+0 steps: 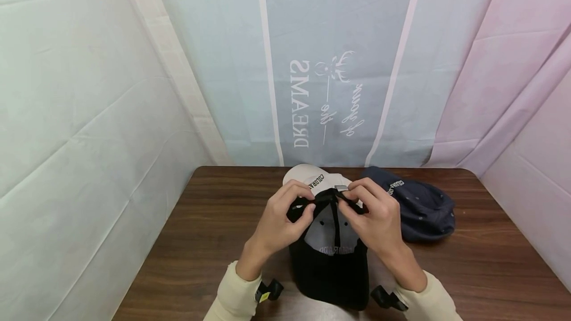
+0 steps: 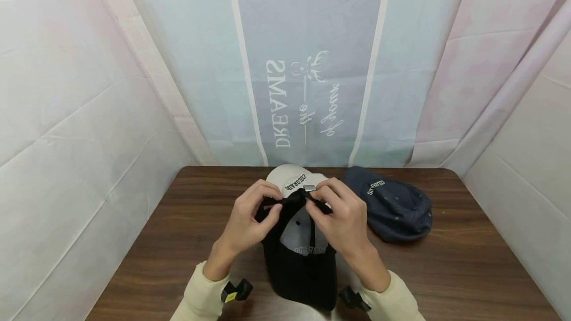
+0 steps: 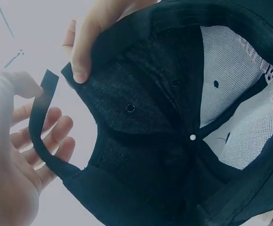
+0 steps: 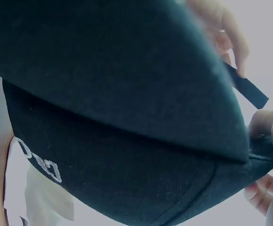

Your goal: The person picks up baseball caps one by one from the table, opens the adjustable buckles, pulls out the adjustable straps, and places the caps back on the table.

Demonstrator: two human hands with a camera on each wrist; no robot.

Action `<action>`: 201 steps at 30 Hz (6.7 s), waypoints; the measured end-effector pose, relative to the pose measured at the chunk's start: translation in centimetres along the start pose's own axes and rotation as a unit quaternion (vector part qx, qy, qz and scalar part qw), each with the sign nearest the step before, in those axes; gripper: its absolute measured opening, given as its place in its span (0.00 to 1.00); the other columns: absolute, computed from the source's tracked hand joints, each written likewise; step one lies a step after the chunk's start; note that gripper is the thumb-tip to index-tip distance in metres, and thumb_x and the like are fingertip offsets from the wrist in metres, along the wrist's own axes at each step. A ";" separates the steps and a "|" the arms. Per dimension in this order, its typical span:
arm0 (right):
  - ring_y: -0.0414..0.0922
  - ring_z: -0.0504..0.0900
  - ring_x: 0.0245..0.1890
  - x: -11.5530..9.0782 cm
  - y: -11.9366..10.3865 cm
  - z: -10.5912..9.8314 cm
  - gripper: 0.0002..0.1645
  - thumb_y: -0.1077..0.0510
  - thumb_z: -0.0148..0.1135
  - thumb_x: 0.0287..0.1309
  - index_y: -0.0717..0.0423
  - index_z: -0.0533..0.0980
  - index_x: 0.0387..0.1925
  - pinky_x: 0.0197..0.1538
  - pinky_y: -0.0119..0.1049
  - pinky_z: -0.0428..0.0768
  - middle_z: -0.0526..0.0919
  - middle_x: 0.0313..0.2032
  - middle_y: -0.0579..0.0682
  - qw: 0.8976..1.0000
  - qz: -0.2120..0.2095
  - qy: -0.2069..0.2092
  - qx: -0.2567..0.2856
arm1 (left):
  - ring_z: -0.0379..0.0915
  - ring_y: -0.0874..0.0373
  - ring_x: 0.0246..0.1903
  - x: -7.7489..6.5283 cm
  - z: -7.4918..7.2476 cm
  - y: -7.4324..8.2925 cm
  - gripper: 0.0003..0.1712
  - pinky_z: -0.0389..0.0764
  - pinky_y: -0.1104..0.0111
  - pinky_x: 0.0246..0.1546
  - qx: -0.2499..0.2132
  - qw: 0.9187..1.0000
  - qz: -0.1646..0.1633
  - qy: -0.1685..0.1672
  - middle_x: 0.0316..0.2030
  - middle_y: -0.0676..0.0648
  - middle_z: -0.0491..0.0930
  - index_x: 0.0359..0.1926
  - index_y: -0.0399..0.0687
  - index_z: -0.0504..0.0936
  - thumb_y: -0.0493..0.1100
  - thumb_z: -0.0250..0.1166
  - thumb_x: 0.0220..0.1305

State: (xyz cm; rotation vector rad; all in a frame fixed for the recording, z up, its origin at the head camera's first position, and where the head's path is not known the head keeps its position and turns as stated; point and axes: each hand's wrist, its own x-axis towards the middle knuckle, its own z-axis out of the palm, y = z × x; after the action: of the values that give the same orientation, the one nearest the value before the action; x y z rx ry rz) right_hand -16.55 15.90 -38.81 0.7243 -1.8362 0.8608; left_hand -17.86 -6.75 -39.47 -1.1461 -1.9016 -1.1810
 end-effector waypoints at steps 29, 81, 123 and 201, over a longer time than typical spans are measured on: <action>0.35 0.69 0.22 -0.6 -0.7 0.1 0.05 0.63 0.74 0.60 0.53 0.86 0.38 0.27 0.23 0.67 0.86 0.38 0.47 0.997 0.018 -0.040 0.057 | 0.73 0.64 0.28 -1.1 0.1 -0.6 0.09 0.76 0.78 0.28 0.088 0.989 -0.114 -0.023 0.33 0.53 0.77 0.39 0.48 0.81 0.29 0.68 0.65; 0.19 0.74 0.18 -4.0 0.0 2.6 0.16 0.63 0.75 0.60 0.43 0.75 0.29 0.23 0.20 0.73 0.81 0.21 0.33 0.955 0.124 -0.265 0.048 | 0.71 0.61 0.24 -2.9 -7.9 -1.7 0.12 0.73 0.76 0.25 0.121 0.984 -0.060 0.116 0.34 0.47 0.80 0.43 0.41 0.85 0.23 0.66 0.64; 0.40 0.79 0.20 -6.9 3.6 9.5 0.21 0.71 0.71 0.37 0.46 0.76 0.30 0.21 0.35 0.70 0.86 0.26 0.42 0.963 0.015 -0.261 -0.065 | 0.68 0.59 0.32 -7.3 -8.7 -4.2 0.21 0.73 0.69 0.31 0.185 0.971 -0.150 0.027 0.57 0.38 0.75 0.65 0.37 0.76 0.30 0.64 0.74; 0.41 0.83 0.39 -5.4 4.8 3.9 0.14 0.65 0.69 0.64 0.53 0.85 0.51 0.44 0.45 0.83 0.84 0.49 0.47 0.918 0.230 -0.321 -0.036 | 0.75 0.53 0.44 -5.4 -1.3 -7.0 0.11 0.81 0.64 0.39 0.232 0.960 -0.154 -0.032 0.45 0.50 0.83 0.44 0.45 0.90 0.29 0.67 0.67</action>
State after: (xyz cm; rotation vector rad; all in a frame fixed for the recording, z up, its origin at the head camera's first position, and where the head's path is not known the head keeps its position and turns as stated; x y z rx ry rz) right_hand -20.17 16.12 -46.16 0.5688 -2.6893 0.9052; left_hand -21.76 -11.37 -46.10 -0.6569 -2.3067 -0.7835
